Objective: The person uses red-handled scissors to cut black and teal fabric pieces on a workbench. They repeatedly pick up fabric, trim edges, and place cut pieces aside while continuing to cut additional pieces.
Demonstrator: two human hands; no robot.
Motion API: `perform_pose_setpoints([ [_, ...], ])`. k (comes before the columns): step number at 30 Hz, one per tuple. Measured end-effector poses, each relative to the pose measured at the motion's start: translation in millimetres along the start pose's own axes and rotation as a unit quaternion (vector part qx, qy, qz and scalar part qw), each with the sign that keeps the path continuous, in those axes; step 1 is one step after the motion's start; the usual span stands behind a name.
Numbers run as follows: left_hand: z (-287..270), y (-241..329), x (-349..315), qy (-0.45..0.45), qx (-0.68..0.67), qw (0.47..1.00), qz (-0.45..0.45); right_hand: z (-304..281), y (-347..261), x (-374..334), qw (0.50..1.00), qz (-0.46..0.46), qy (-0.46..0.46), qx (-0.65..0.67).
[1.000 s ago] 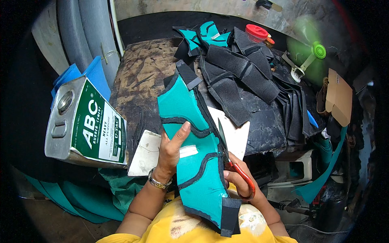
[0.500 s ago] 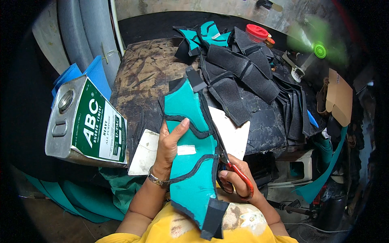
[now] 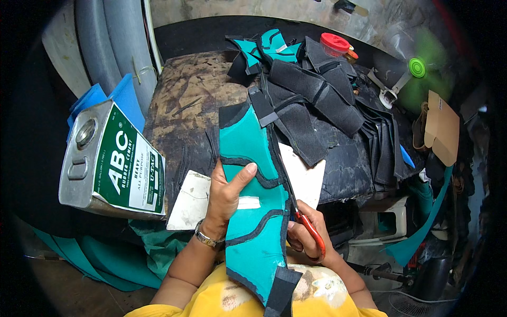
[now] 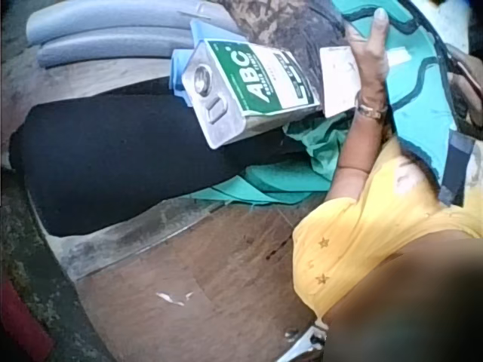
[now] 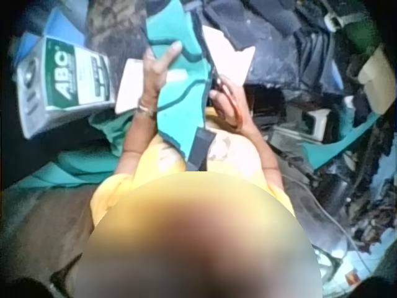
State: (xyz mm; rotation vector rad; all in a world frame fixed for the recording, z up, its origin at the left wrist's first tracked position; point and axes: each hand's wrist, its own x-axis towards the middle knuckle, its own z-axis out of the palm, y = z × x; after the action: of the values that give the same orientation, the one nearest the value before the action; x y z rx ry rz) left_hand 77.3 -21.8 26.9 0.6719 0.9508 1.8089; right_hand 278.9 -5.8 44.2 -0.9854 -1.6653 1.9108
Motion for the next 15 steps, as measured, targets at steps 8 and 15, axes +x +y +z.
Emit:
perform_pose_setpoints([
  [8, 6, -7, -8, -0.02, 0.005, 1.0, 0.001, 1, 1, 8, 0.999, -0.042, 0.027, 0.017],
  [15, 22, -9, -9, 0.044, -0.031, 0.993, 0.104, -2, 5, 7, 0.993, -0.036, -0.002, 0.11],
])
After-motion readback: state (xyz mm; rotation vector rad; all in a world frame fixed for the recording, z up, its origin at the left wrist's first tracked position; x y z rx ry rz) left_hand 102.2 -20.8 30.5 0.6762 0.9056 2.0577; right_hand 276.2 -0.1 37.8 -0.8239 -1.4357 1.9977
